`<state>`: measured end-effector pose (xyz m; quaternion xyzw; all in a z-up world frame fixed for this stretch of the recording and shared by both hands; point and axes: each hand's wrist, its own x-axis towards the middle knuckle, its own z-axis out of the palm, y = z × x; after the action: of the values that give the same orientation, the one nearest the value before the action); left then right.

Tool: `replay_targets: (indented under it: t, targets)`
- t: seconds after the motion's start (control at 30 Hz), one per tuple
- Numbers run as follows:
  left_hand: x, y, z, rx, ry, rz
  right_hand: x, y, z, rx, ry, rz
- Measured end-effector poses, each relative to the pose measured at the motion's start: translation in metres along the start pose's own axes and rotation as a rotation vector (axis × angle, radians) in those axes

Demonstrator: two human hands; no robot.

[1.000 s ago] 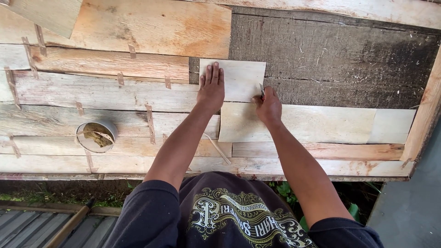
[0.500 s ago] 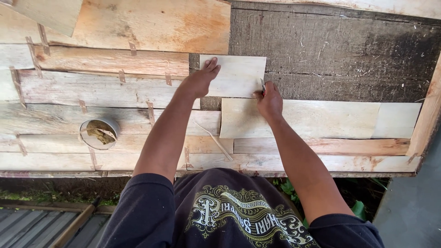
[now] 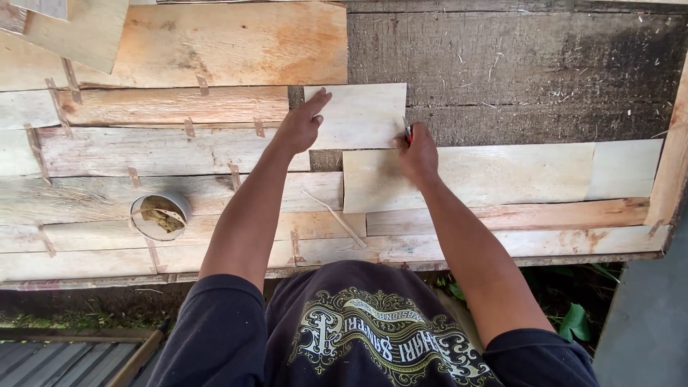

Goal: Cutting thin wood veneers with a utility knife and arranging them on a wooden surface

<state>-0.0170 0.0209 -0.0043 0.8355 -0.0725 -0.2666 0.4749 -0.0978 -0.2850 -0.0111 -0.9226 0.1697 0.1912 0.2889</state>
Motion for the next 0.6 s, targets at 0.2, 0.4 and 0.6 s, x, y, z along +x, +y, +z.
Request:
replay_targets:
  t: [0.2, 0.4, 0.6]
  targets:
    - [-0.025, 0.004, 0.007, -0.01, 0.263, 0.241, -0.01, 0.004, -0.001, 0.172, 0.119, 0.066]
    - [-0.101, -0.056, 0.061, 0.627, 0.258, 0.443, -0.081, -0.012, 0.027, 0.077, -0.042, -0.144]
    - [-0.167, -0.087, 0.088, 0.806, -0.027, 0.242, -0.169, -0.013, 0.112, -0.189, -0.338, -0.211]
